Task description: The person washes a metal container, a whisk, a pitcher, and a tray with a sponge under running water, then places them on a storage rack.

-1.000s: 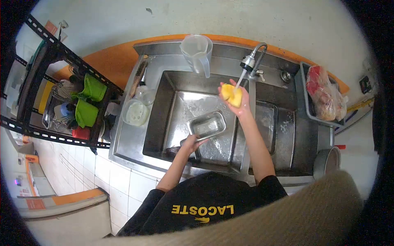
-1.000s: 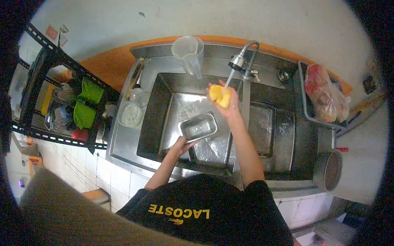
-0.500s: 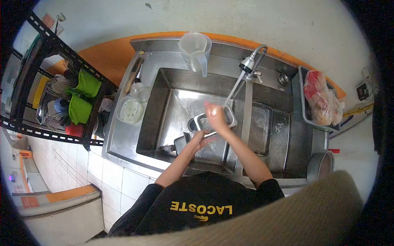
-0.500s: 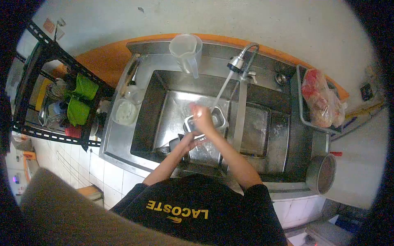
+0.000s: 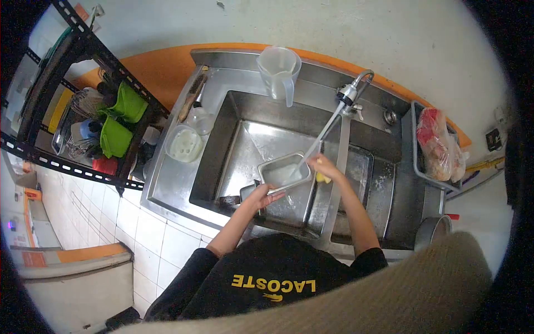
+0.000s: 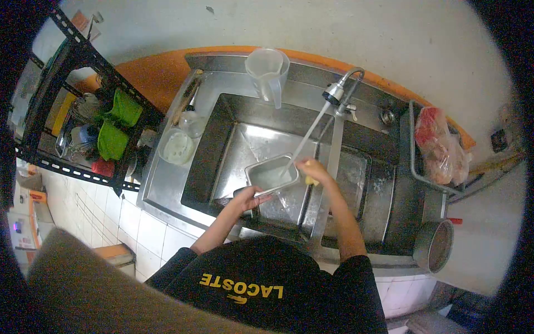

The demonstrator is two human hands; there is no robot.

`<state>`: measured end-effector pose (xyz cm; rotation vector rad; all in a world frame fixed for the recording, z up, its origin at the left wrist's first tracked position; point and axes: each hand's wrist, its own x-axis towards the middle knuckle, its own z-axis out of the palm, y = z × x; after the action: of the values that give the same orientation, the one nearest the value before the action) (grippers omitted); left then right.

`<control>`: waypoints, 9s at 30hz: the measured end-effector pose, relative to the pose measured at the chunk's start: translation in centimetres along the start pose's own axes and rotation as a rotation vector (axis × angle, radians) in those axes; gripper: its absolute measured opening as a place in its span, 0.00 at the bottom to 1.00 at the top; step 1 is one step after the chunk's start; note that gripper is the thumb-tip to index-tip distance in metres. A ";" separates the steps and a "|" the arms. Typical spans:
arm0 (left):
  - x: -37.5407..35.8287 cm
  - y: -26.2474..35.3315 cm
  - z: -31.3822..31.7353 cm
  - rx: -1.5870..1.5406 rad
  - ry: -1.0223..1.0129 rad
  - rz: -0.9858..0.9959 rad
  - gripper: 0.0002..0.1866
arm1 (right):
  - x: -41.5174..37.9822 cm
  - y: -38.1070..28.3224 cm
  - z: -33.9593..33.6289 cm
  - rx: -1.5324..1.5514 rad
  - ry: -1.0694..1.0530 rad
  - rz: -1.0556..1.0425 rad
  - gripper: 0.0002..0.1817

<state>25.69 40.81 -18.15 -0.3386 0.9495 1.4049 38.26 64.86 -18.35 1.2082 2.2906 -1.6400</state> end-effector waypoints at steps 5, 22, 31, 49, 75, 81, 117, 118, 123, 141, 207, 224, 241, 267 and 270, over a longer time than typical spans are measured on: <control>0.3 1.5 -2.6 0.198 -0.101 -0.132 0.17 | -4.7 1.6 2.7 0.624 -0.493 0.403 0.18; 5.4 1.8 0.7 1.795 -0.232 0.474 0.19 | -16.5 -11.5 5.2 -0.102 0.648 -0.569 0.48; 1.6 7.6 -2.0 1.637 0.165 0.316 0.26 | -18.0 -17.3 4.8 -0.361 0.979 -0.982 0.46; -20.6 17.8 -8.5 1.517 -0.447 1.086 0.50 | -12.7 -21.8 16.2 -0.716 0.596 -1.423 0.23; -50.6 58.3 -40.8 1.786 1.604 0.881 0.39 | -18.1 -25.6 21.9 0.078 0.682 -0.244 0.17; -47.3 61.7 -43.4 1.770 1.565 0.581 0.36 | -22.3 -25.8 22.3 -0.671 0.858 -0.426 0.21; -48.2 13.1 -42.4 0.807 1.031 0.338 0.10 | 0.7 4.3 28.6 -0.653 -0.187 0.419 0.31; -46.6 12.7 -39.4 0.814 1.027 0.254 0.11 | 1.5 7.6 29.1 -0.620 -0.152 0.352 0.30; -40.3 12.4 -29.6 0.831 0.669 -0.068 0.15 | 2.0 8.9 30.1 -0.640 -0.252 0.162 0.23; 0.6 3.2 -5.6 1.071 0.187 -0.024 0.30 | -11.2 -0.8 8.9 -0.789 0.497 -0.464 0.07; 1.9 3.2 5.6 0.760 0.123 0.912 0.17 | -5.7 -7.8 3.7 -0.718 0.081 -0.176 0.21; -3.5 8.1 4.2 1.557 0.040 1.191 0.12 | -3.1 -8.4 -0.3 1.422 -0.458 -0.141 0.28; 3.6 7.8 11.9 2.040 -0.434 1.302 0.14 | -1.9 -12.7 0.0 0.707 0.290 -0.470 0.14; -4.3 10.5 8.5 0.350 -0.207 0.421 0.29 | 1.6 -0.2 3.7 1.030 -0.142 0.062 0.28; -2.2 10.2 6.0 0.403 -0.045 0.379 0.28 | 0.7 -2.1 2.9 0.789 0.084 -0.143 0.22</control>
<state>18.65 45.55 -9.59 0.1838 1.2753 1.5073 35.42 62.57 -18.27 1.2392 1.8240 -2.7328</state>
